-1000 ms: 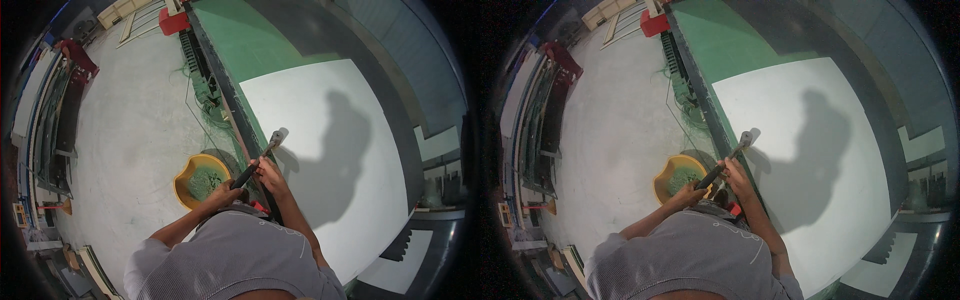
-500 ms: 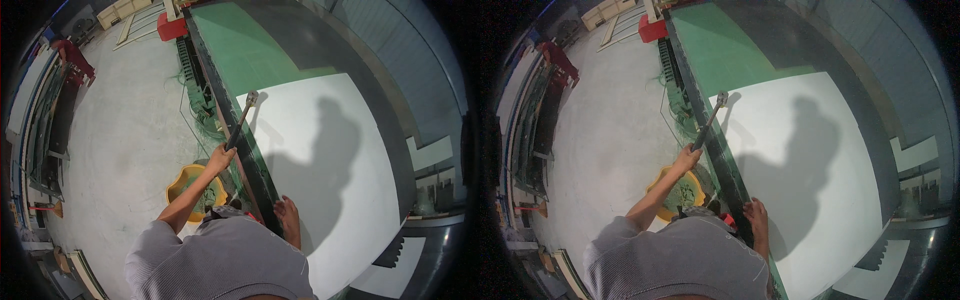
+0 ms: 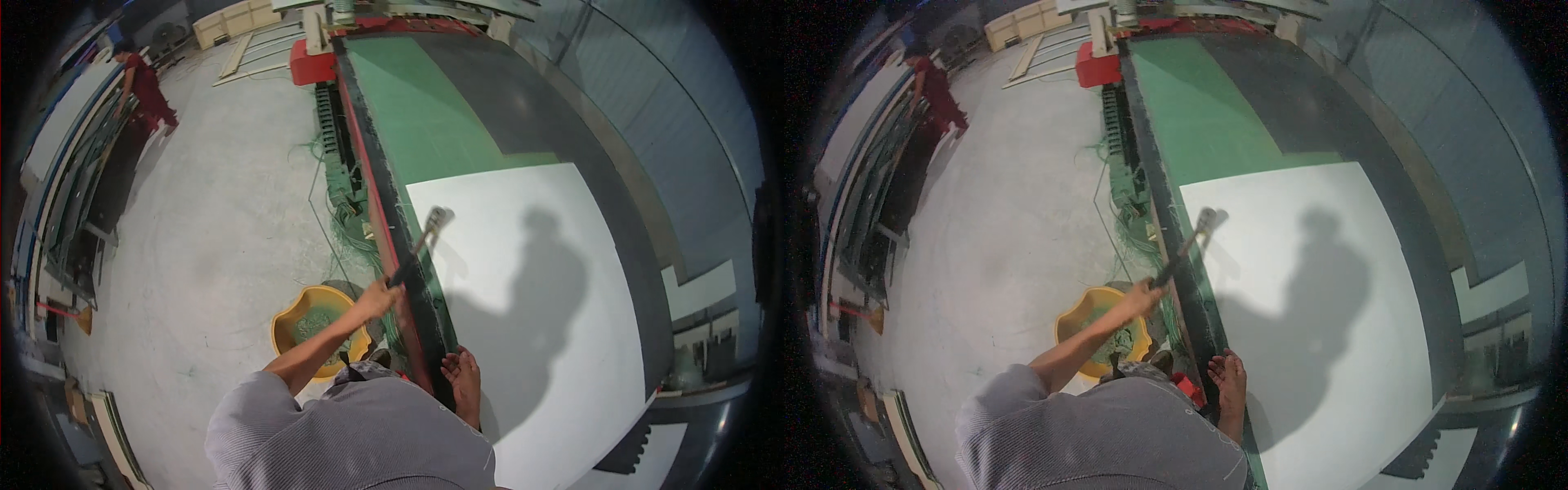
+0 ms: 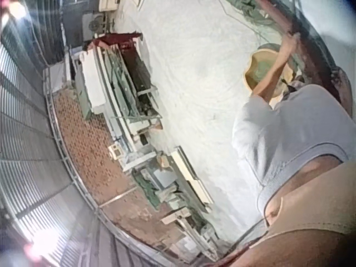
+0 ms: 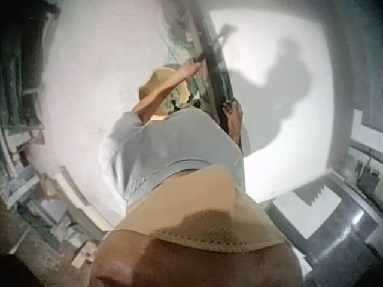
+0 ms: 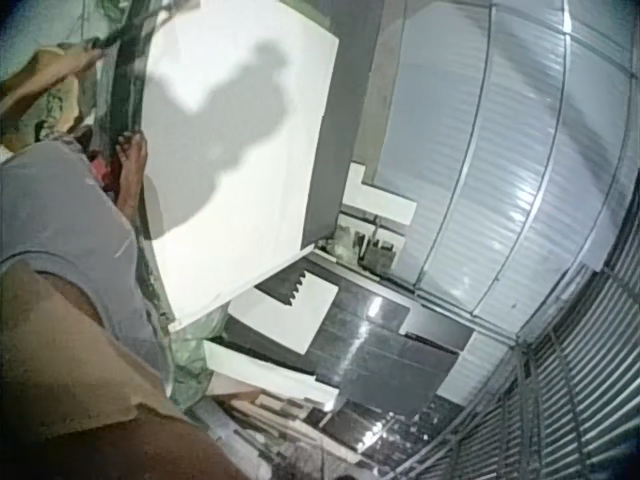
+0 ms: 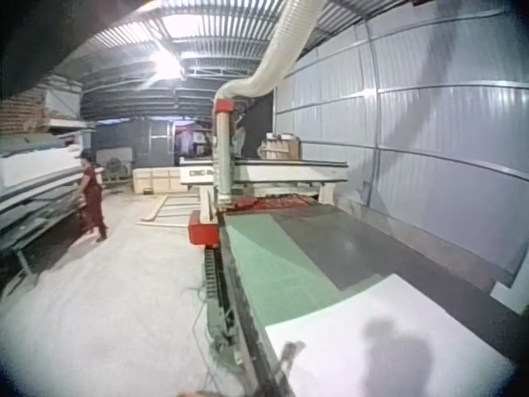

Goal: The person hammers a large white board on a CNC machine and then moves to hammer several dark green boards stacked on a table.

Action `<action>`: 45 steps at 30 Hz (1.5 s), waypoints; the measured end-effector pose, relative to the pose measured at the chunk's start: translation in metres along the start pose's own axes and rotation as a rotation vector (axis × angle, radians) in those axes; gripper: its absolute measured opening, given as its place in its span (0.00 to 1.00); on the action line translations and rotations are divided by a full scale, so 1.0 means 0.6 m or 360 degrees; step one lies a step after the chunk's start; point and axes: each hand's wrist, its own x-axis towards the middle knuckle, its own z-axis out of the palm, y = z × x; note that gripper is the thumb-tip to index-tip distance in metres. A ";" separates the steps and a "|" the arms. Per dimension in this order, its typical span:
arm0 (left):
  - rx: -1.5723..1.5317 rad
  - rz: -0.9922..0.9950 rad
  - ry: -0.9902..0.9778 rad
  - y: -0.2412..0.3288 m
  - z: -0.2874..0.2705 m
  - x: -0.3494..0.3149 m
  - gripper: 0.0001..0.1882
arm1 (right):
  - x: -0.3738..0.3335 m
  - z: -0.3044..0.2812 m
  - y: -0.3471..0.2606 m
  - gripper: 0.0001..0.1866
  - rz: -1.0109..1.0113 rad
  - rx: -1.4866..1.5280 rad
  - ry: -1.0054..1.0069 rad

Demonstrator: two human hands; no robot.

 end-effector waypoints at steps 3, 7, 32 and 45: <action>-0.0106 0.0002 -0.0251 0.006 0.009 -0.096 0.27 | -0.007 -0.007 0.001 0.19 0.0020 -0.0034 -0.0070; 0.0212 0.0000 -0.0538 0.034 0.044 -0.223 0.25 | -0.045 -0.017 0.008 0.23 0.0016 0.0016 -0.0189; 0.0908 0.0466 -0.1290 -0.061 0.371 -0.732 0.19 | -0.551 -0.325 0.153 0.25 -0.0205 0.0980 0.0098; 0.1020 0.0510 -0.1396 -0.090 0.362 -0.756 0.20 | -0.609 -0.302 0.185 0.27 -0.0333 0.0895 0.0274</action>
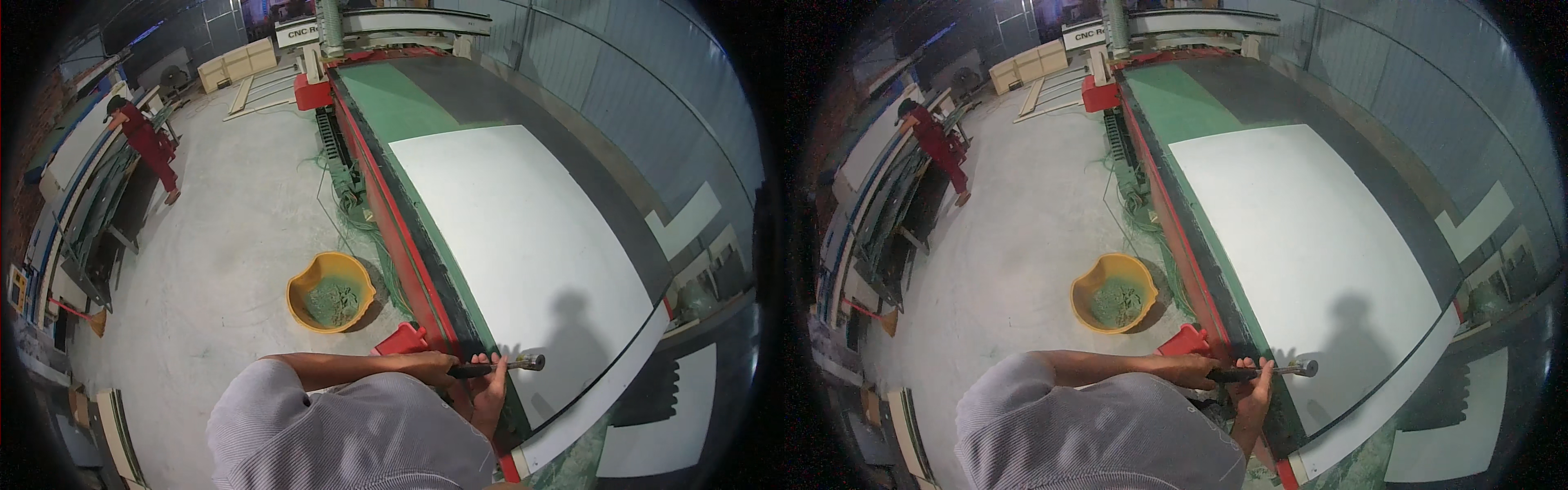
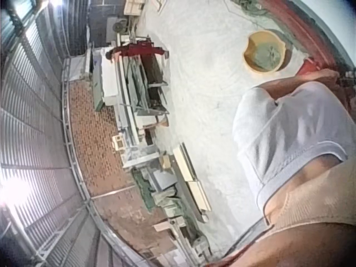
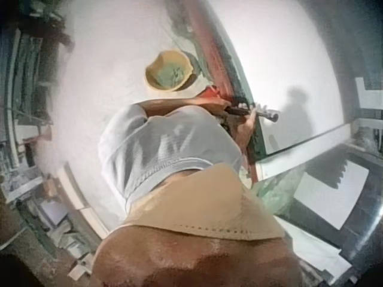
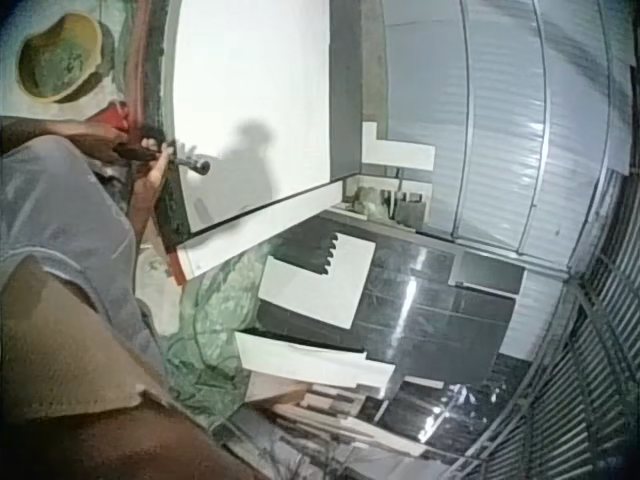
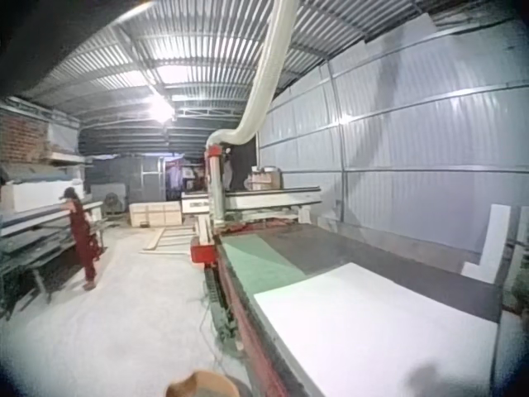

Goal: The person hammers a large white board on a CNC machine and then moves to hammer several dark green boards stacked on a table.

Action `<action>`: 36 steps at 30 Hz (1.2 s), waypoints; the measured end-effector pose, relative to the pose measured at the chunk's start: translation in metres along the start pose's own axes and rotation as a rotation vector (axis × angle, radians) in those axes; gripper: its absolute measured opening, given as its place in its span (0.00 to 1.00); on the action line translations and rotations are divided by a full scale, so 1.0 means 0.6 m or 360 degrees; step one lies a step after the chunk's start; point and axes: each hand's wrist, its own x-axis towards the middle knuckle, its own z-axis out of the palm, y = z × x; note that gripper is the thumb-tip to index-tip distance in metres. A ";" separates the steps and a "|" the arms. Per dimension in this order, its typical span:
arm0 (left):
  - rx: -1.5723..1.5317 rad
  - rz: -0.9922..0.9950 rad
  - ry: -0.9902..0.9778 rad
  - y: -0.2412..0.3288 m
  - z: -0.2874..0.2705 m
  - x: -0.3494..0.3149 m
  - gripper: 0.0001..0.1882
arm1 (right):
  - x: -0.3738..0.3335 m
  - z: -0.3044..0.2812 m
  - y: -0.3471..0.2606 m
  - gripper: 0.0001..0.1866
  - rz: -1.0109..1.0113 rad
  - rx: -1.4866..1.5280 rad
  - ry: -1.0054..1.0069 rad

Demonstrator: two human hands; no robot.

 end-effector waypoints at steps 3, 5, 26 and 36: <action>0.0013 0.0174 -0.0004 -0.019 -0.009 0.006 0.20 | 0.008 -0.007 0.017 0.26 -0.0118 0.0160 0.0069; 0.0055 0.0293 -0.0138 -0.019 -0.026 -0.008 0.20 | 0.014 0.008 0.012 0.26 0.0068 0.0002 -0.0088; 0.0094 0.0096 -0.0688 -0.150 -0.083 -0.133 0.20 | -0.152 0.106 0.231 0.21 -0.0595 -0.0012 0.0427; 0.0175 0.0637 -0.0666 -0.126 -0.019 -0.167 0.21 | -0.236 0.086 0.229 0.18 -0.0790 0.0218 0.0747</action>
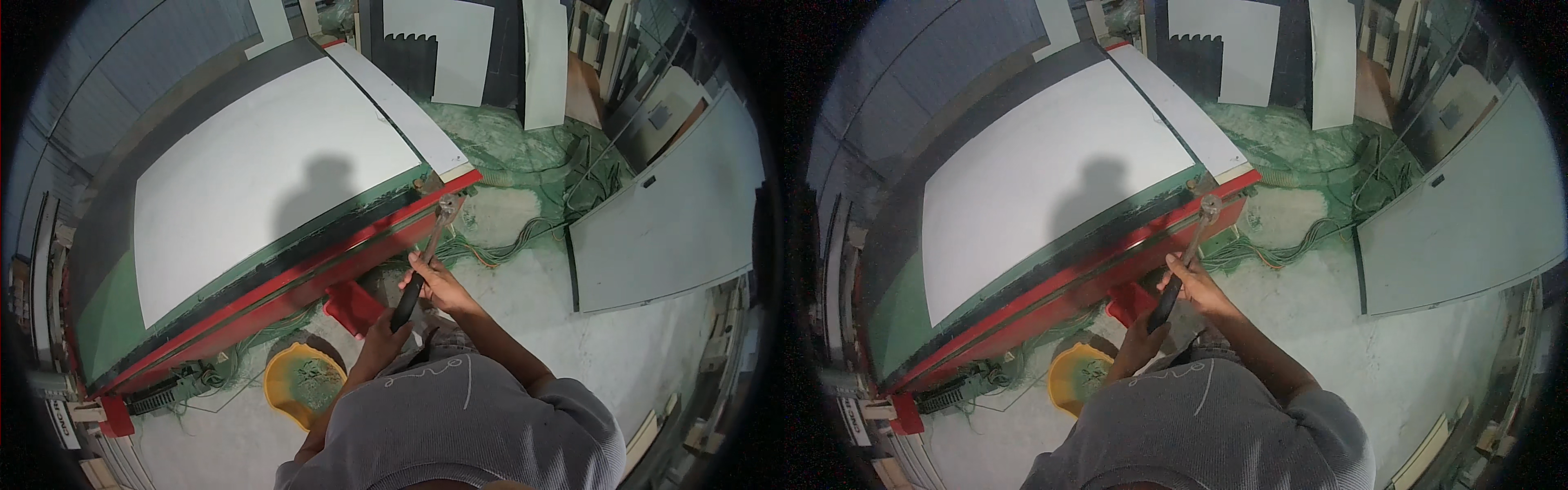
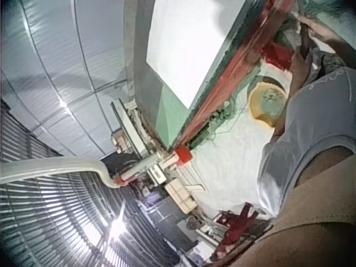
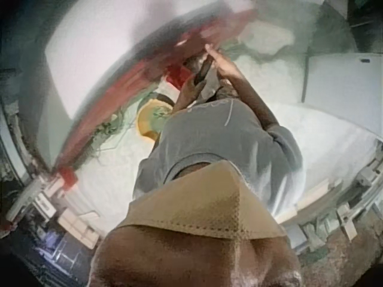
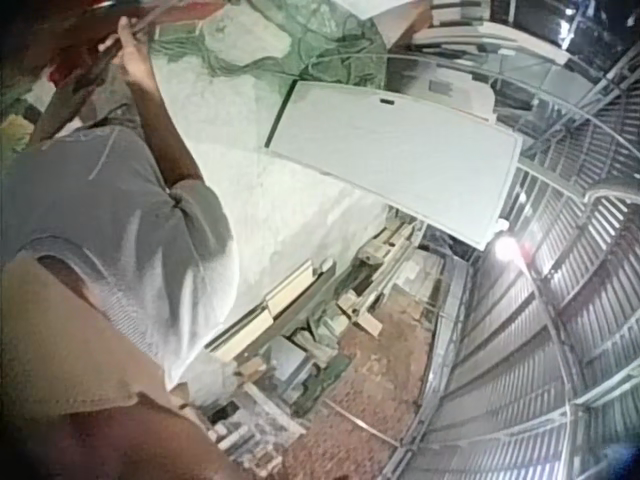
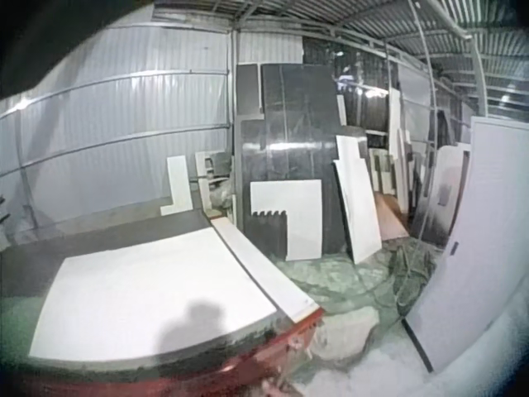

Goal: The person hammers a large white board on a CNC machine and then moves to hammer several dark green boards stacked on a table.

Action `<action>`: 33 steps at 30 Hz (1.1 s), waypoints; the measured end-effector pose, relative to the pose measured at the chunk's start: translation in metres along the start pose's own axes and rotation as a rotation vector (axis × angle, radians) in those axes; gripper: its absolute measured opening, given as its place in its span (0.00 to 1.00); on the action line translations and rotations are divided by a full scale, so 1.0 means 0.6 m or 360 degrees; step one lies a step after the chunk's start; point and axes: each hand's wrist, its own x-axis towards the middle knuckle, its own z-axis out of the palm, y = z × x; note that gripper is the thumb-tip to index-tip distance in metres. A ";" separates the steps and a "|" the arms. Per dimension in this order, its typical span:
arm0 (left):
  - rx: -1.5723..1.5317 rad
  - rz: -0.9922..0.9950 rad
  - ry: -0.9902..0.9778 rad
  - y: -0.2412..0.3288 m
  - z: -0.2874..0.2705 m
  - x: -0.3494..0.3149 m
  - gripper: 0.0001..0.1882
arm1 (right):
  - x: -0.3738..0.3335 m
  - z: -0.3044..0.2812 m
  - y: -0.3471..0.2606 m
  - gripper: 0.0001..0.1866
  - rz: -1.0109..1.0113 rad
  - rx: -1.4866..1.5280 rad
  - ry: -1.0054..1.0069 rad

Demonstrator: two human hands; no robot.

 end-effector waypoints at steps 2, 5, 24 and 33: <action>-0.0154 -0.0144 -0.0100 0.011 0.010 0.016 0.22 | 0.009 -0.010 -0.006 0.18 -0.0066 0.0073 -0.0019; -0.0146 -0.0217 -0.0128 0.027 0.027 0.043 0.21 | 0.021 -0.030 -0.021 0.17 -0.0091 0.0171 -0.0016; 0.0100 0.0135 0.0037 0.138 0.237 0.307 0.31 | 0.112 -0.281 -0.121 0.20 -0.0531 -0.0418 0.0071; -0.0164 0.0302 0.0328 0.137 0.309 0.390 0.35 | 0.197 -0.339 -0.217 0.20 -0.0518 -0.0905 -0.0255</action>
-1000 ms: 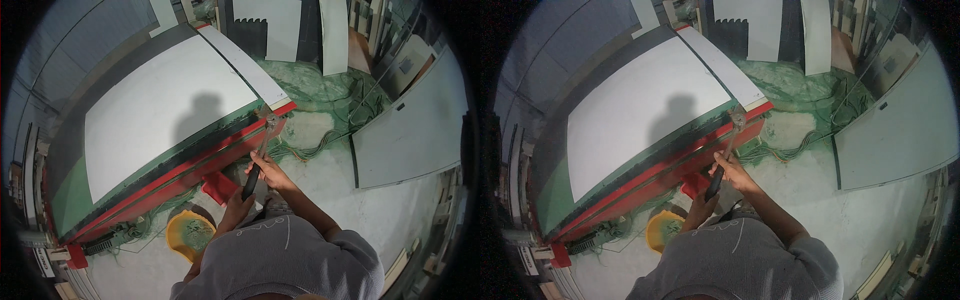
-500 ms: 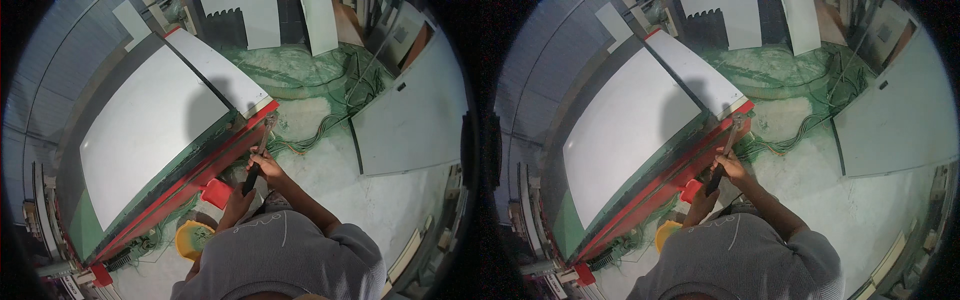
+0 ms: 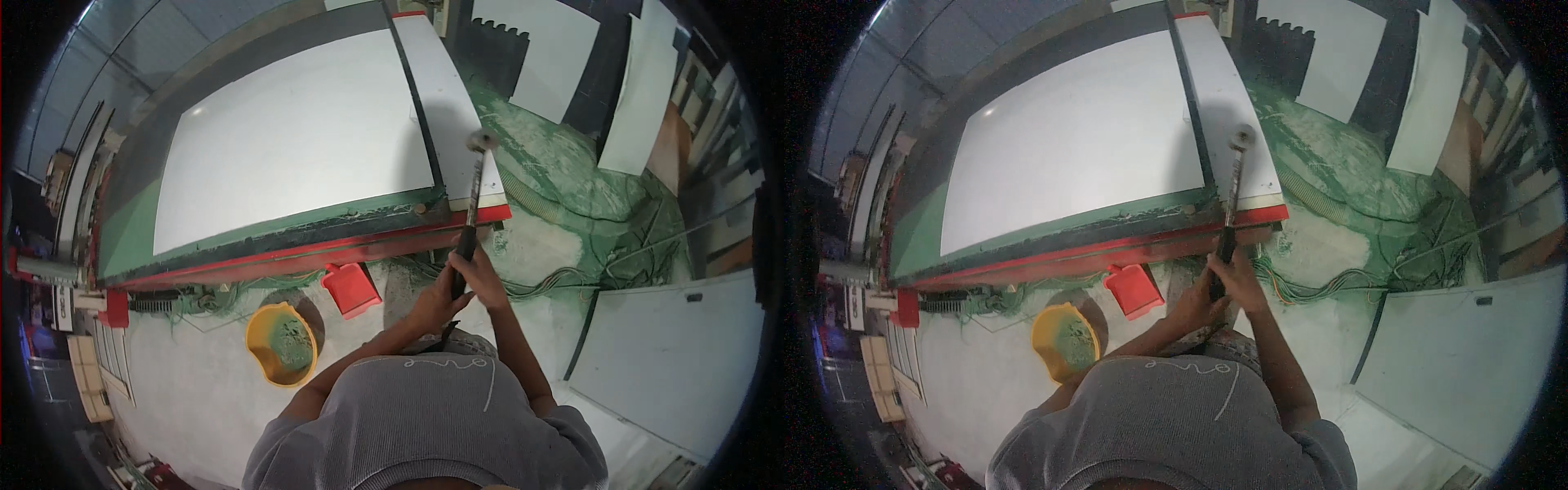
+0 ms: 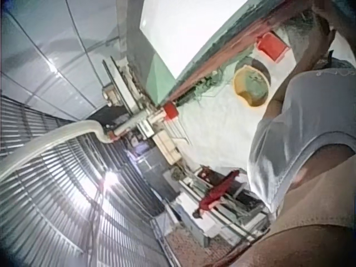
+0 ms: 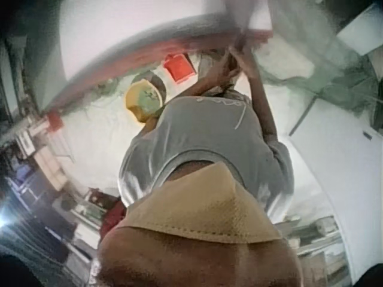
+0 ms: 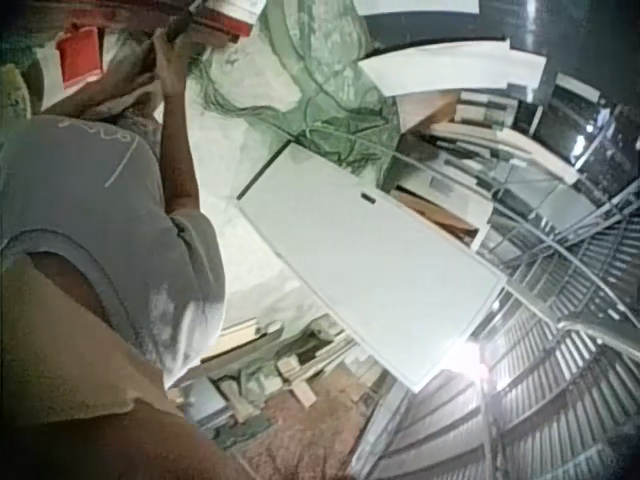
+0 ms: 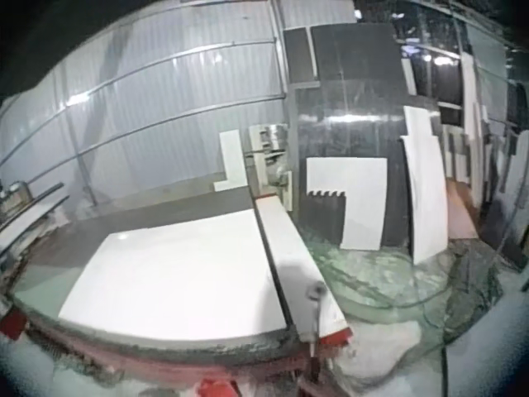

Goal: The person hammers a large white board on a CNC machine and then moves to hammer several dark green boards stacked on a table.

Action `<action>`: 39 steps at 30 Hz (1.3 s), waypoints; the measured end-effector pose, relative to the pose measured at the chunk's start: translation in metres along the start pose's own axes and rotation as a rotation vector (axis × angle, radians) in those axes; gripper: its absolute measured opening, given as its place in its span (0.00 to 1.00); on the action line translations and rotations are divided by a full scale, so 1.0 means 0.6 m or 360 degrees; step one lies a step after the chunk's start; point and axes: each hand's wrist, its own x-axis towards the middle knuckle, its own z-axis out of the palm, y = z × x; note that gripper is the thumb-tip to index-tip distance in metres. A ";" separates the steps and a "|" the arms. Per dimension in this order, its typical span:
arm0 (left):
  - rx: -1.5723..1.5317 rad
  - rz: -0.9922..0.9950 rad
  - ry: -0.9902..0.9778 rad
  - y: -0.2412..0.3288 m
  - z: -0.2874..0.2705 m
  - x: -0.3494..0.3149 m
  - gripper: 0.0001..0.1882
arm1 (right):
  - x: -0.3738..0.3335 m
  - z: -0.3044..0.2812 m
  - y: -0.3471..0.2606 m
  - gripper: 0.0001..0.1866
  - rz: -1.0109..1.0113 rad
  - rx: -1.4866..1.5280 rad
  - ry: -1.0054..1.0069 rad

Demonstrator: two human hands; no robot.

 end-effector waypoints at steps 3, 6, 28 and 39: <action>0.0423 0.0216 -0.0176 -0.006 -0.008 0.008 0.37 | 0.057 -0.022 0.004 0.26 0.0063 -0.0487 0.0130; 0.0272 -0.0086 -0.0347 -0.025 -0.024 -0.004 0.39 | 0.082 -0.017 0.052 0.28 -0.0024 -0.0836 0.0213; 0.0835 0.0429 0.0659 -0.106 -0.114 0.184 0.25 | -0.078 -0.130 0.097 0.26 -0.0070 -0.0585 0.0496; 0.1443 -0.0249 0.1087 -0.232 -0.058 0.481 0.31 | -0.008 -0.299 -0.021 0.19 0.0522 -0.0224 0.0540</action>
